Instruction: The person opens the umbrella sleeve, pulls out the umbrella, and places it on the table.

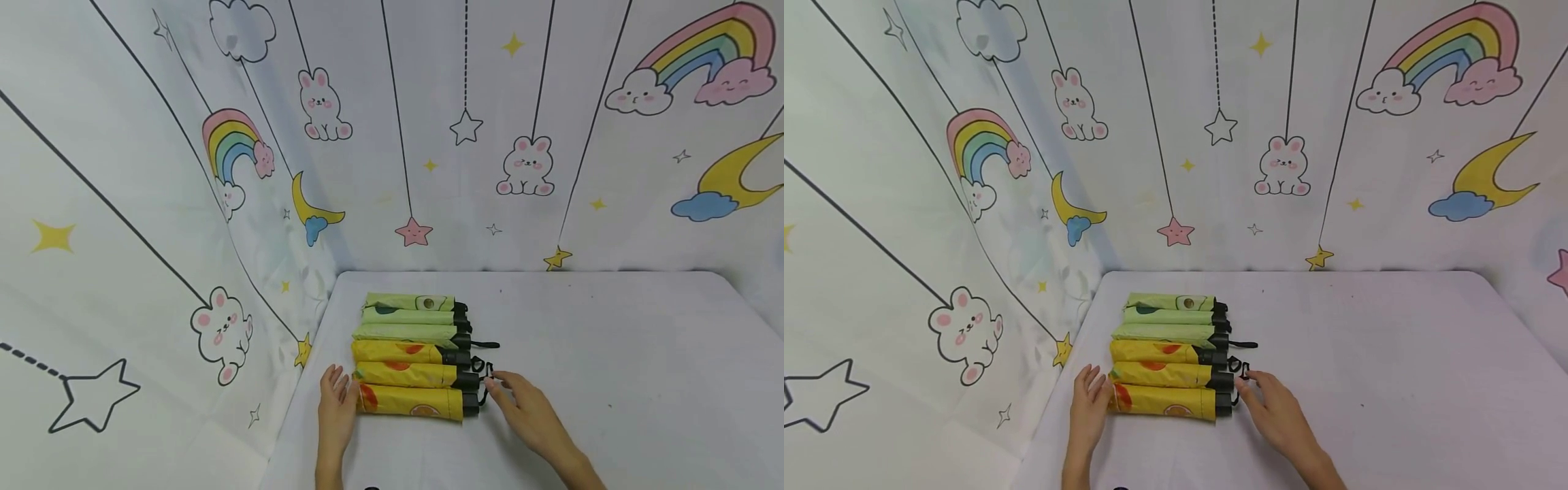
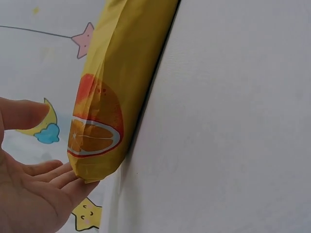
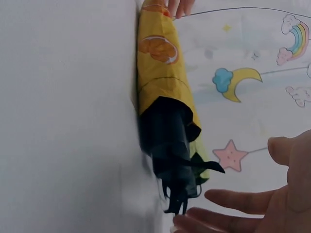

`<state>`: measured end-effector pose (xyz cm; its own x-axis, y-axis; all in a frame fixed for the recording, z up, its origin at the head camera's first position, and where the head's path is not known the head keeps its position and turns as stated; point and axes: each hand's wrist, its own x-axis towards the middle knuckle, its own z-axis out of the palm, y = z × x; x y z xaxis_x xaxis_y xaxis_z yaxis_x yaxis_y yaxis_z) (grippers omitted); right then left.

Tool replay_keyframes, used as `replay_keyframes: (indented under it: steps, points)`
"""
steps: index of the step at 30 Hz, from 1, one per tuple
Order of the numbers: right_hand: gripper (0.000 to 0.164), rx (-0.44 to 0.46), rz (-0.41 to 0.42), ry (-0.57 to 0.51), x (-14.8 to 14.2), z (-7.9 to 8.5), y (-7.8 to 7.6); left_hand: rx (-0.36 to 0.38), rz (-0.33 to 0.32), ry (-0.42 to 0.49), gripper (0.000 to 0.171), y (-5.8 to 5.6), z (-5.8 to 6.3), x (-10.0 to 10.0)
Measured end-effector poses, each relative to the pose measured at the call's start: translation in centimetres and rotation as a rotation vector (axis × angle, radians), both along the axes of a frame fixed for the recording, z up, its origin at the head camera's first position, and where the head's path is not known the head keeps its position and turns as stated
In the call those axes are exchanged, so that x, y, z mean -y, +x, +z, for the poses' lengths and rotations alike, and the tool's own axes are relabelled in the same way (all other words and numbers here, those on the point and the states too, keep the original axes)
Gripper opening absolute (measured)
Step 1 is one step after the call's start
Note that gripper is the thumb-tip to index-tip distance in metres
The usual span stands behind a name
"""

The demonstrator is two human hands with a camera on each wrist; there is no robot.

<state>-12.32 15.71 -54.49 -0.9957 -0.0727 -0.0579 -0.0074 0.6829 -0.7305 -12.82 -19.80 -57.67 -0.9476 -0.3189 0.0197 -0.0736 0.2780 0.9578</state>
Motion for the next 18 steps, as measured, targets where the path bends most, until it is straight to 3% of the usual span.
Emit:
replay_keyframes:
  steps: [7, 18]
  points:
    - [0.065, -0.023, -0.021, -0.069, 1.1, -0.3, 0.0, -0.035, 0.046, 0.093, 0.069, 0.3, -0.2, -0.3]
    - [0.038, -0.029, -0.058, -0.052, 2.1, -2.2, -0.4, -0.084, 0.094, 0.164, 0.064, 0.4, 0.0, -0.5]
